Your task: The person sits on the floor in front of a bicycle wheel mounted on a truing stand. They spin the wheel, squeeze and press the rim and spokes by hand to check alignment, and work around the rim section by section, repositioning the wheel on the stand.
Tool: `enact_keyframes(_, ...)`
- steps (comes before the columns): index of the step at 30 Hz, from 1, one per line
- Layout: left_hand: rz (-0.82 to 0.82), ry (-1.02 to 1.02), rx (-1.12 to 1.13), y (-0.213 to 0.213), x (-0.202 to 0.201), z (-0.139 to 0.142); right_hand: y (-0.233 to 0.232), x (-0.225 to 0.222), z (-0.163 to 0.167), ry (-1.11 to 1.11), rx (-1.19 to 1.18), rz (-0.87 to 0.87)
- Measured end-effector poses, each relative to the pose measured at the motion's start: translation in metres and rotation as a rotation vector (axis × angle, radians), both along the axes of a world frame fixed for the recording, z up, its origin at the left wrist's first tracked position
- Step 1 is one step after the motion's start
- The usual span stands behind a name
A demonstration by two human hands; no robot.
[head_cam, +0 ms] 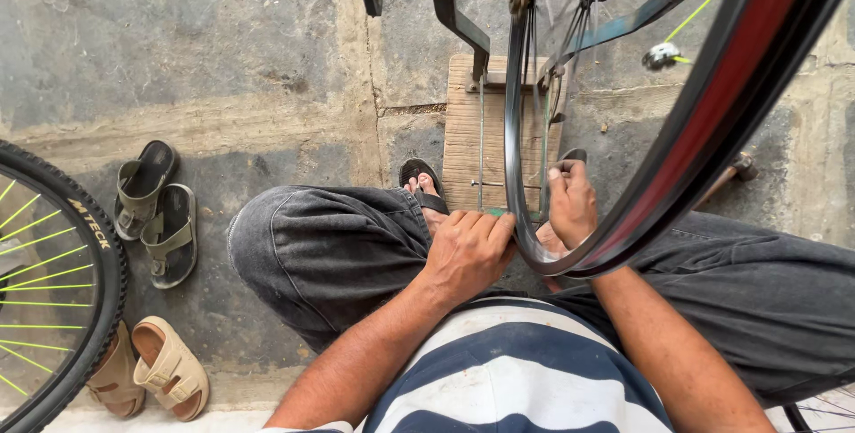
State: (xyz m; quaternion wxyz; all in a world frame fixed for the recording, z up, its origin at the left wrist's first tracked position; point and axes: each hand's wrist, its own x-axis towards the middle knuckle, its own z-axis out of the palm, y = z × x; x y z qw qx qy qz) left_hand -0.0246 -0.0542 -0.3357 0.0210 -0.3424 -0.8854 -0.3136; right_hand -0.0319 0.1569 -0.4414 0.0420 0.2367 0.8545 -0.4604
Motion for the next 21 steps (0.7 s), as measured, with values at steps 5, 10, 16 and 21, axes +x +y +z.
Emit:
enact_keyframes(5, -0.031, 0.016, 0.001, 0.005, 0.002, 0.000, 0.006, 0.006, 0.006, 0.045, -0.093, 0.044)
enact_keyframes(10, -0.049, 0.049, 0.004, 0.007, 0.006, -0.003, 0.005, 0.009, -0.005, 0.106, -0.097, 0.017)
enact_keyframes(16, -0.057, 0.039, -0.003, 0.008, 0.003, -0.007, 0.010, 0.005, -0.015, -0.025, -0.013, 0.021)
enact_keyframes(21, -0.070, 0.038, -0.005, 0.006, 0.001, -0.007, 0.009, 0.006, -0.012, 0.064, -0.019, 0.066)
